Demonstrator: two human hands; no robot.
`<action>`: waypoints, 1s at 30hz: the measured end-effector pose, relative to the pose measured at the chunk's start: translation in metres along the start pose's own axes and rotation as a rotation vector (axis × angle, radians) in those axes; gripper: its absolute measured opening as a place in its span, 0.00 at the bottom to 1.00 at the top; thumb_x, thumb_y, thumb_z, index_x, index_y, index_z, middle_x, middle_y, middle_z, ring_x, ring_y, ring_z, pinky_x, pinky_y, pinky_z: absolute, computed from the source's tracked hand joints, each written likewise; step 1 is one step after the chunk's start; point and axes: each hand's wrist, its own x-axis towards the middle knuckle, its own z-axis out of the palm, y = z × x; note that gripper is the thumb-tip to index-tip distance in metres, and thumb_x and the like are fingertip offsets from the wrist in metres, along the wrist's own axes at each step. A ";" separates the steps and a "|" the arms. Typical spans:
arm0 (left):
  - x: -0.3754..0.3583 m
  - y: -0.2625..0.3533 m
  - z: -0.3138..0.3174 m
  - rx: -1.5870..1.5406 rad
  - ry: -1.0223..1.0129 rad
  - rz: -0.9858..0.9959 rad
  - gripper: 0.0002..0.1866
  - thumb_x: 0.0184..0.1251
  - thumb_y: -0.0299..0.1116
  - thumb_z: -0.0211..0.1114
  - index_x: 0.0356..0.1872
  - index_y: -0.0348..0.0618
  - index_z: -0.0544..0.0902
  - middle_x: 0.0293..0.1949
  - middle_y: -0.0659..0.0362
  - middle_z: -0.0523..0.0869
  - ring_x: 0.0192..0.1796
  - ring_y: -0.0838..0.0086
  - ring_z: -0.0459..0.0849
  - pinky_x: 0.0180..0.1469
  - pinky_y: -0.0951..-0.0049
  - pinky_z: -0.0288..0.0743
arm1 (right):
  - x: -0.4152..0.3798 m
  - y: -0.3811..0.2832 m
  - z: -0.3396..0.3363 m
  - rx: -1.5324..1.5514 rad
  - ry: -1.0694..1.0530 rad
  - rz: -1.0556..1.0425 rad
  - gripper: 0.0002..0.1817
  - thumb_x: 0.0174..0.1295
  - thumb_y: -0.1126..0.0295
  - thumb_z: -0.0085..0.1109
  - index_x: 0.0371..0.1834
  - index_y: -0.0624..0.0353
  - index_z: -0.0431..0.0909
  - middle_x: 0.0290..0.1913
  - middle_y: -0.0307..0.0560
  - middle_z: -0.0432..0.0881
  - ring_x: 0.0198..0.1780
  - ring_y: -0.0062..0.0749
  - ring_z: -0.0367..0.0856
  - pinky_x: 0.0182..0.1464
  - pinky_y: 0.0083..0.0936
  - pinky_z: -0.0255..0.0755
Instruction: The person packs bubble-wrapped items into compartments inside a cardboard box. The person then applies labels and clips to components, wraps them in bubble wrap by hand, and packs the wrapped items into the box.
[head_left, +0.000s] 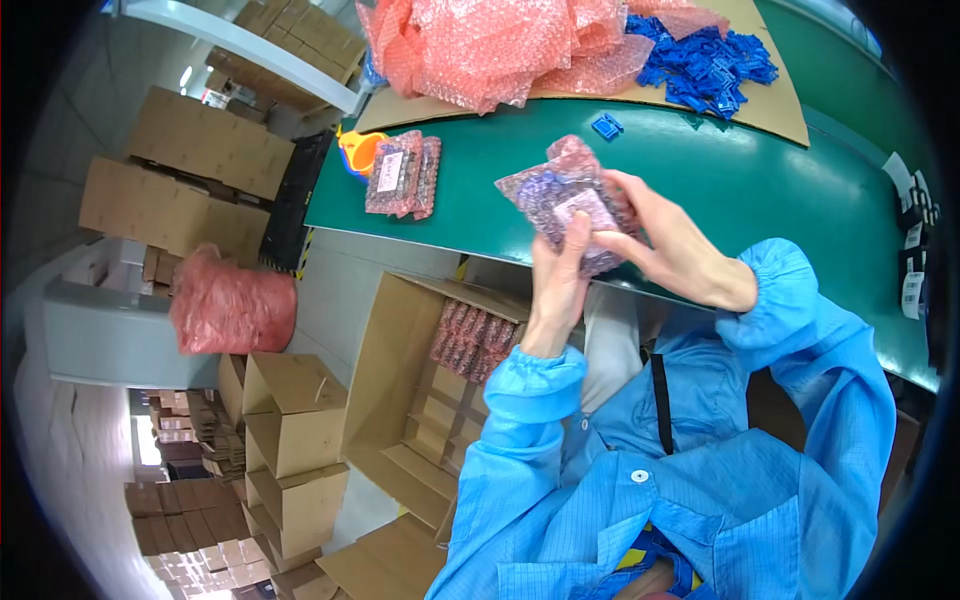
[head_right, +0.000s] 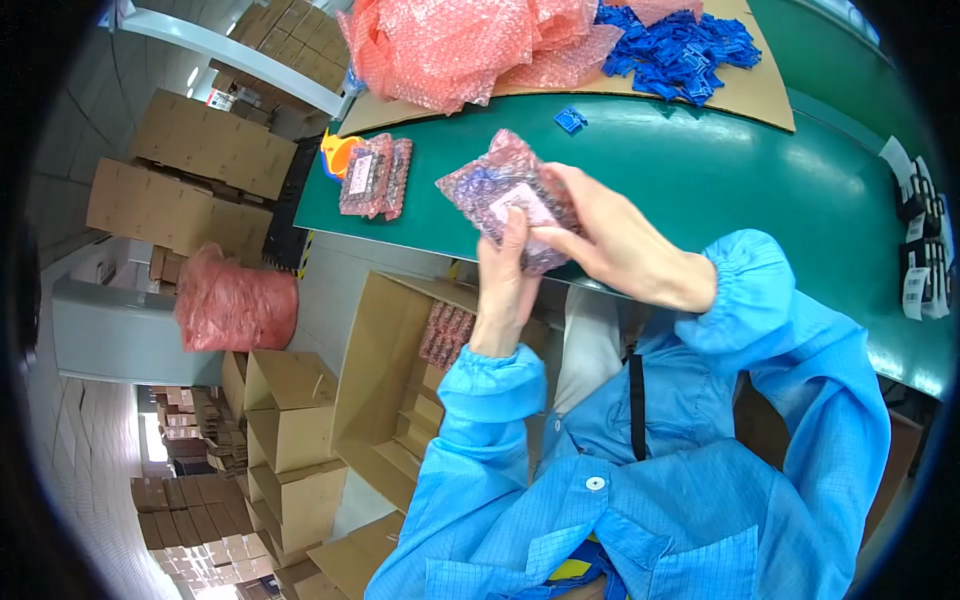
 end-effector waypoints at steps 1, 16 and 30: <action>-0.001 0.011 -0.008 0.048 0.061 0.020 0.25 0.69 0.41 0.66 0.60 0.37 0.71 0.52 0.57 0.80 0.52 0.71 0.81 0.55 0.67 0.77 | 0.004 0.001 0.005 -0.050 -0.047 -0.043 0.37 0.65 0.68 0.62 0.73 0.63 0.53 0.49 0.55 0.76 0.49 0.39 0.79 0.53 0.29 0.74; 0.137 0.202 -0.200 1.089 0.297 0.046 0.23 0.63 0.38 0.72 0.53 0.33 0.82 0.44 0.59 0.86 0.41 0.80 0.82 0.46 0.77 0.76 | -0.017 0.029 -0.009 -0.192 -0.235 0.030 0.30 0.67 0.68 0.58 0.69 0.63 0.60 0.48 0.50 0.72 0.45 0.35 0.74 0.52 0.30 0.72; 0.138 0.221 -0.301 1.494 0.456 0.651 0.25 0.76 0.45 0.55 0.62 0.33 0.74 0.60 0.50 0.78 0.60 0.67 0.76 0.64 0.70 0.66 | -0.126 -0.011 -0.203 -0.812 0.126 0.162 0.11 0.56 0.76 0.58 0.42 0.61 0.76 0.38 0.52 0.80 0.44 0.49 0.79 0.47 0.39 0.73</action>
